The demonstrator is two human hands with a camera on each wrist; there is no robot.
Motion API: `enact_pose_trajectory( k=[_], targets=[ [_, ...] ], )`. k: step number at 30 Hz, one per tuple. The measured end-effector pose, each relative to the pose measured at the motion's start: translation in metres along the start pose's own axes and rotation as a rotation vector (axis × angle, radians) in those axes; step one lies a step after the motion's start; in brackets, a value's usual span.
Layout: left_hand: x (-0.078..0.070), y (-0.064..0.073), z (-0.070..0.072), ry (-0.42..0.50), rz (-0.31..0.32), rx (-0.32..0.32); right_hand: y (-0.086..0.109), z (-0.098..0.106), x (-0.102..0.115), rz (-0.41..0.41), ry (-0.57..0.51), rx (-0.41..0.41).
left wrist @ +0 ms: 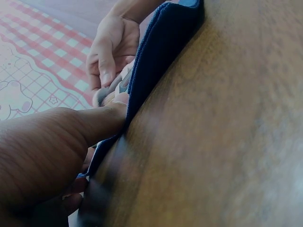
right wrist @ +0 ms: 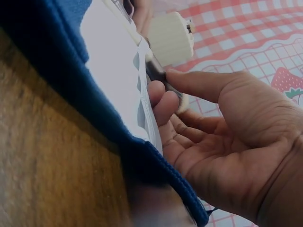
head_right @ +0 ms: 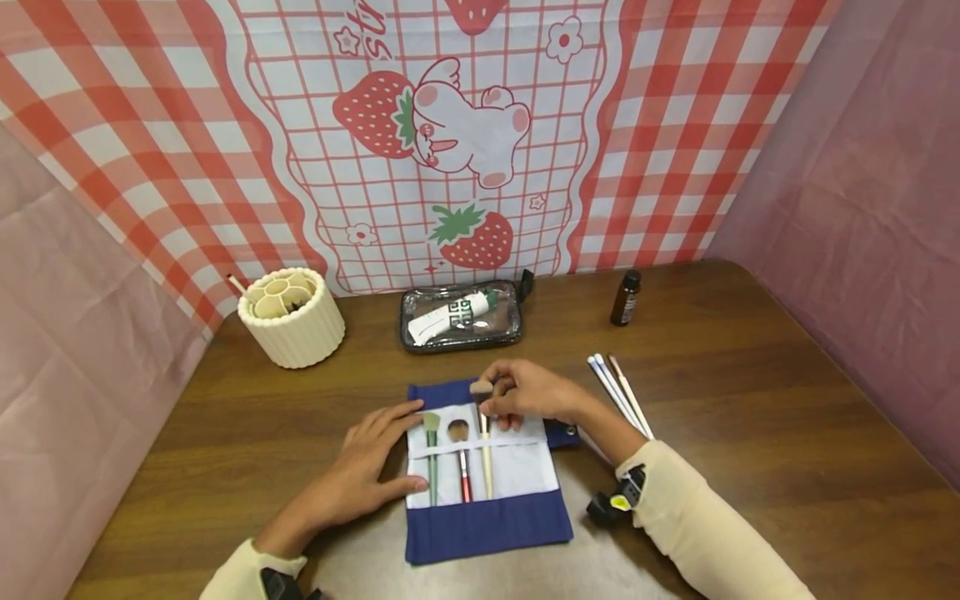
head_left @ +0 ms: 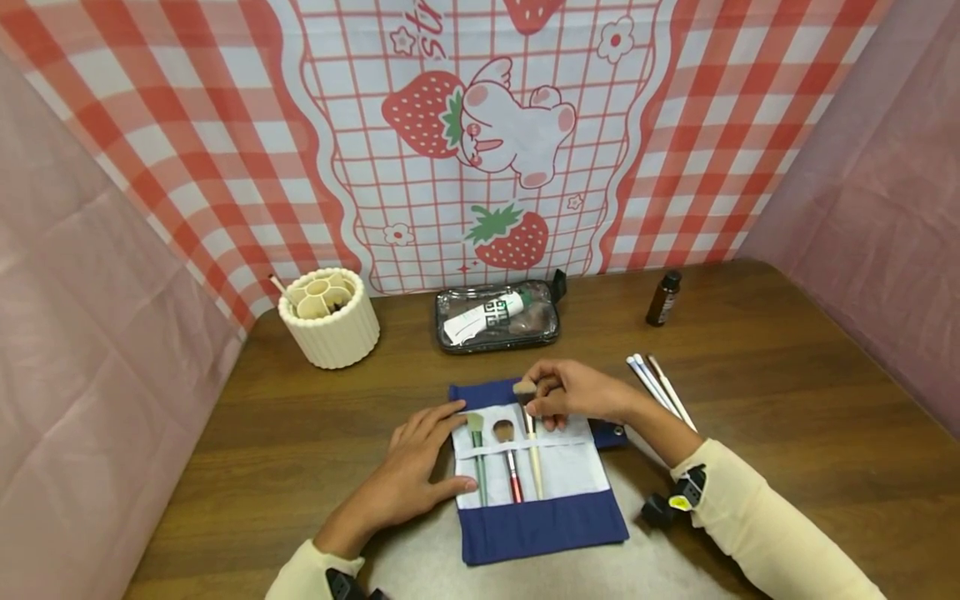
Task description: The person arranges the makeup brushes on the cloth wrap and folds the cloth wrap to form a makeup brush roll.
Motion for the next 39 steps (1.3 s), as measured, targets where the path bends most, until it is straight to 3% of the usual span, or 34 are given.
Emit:
enact_pose_trajectory(
  k=[8, 16, 21, 30, 34, 39],
  targets=[
    [-0.001, -0.002, 0.001, -0.001, -0.004, -0.006, 0.004, -0.002, 0.004, 0.057, 0.158, 0.068],
    [-0.002, -0.001, 0.000, -0.008, -0.006, -0.010, 0.009, 0.000, 0.005, 0.084, 0.278, 0.038],
    [-0.002, 0.000, -0.001, -0.001, -0.019, -0.017, 0.022, 0.015, 0.014, 0.150, 0.464, -0.123],
    [-0.003, 0.001, 0.000, -0.002, -0.008, -0.009, 0.062, 0.072, 0.028, 0.055, 0.719, -0.475],
    [-0.003, 0.001, 0.000, 0.000, -0.015, -0.013, 0.079, 0.092, 0.028, -0.043, 0.804, -0.550],
    [-0.004, 0.000, 0.000, -0.005, -0.020, -0.017, 0.089, 0.102, 0.016, -0.189, 0.847, -0.548]
  ],
)
Point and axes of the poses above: each hand's wrist, its own y-axis away from the middle knuckle, its own z-axis out of the back of the hand, x = y × z, the point moved 5 cm from there along -y, towards the middle knuckle, and after that the axes turned 4 degrees about y, right-handed, at the moved point
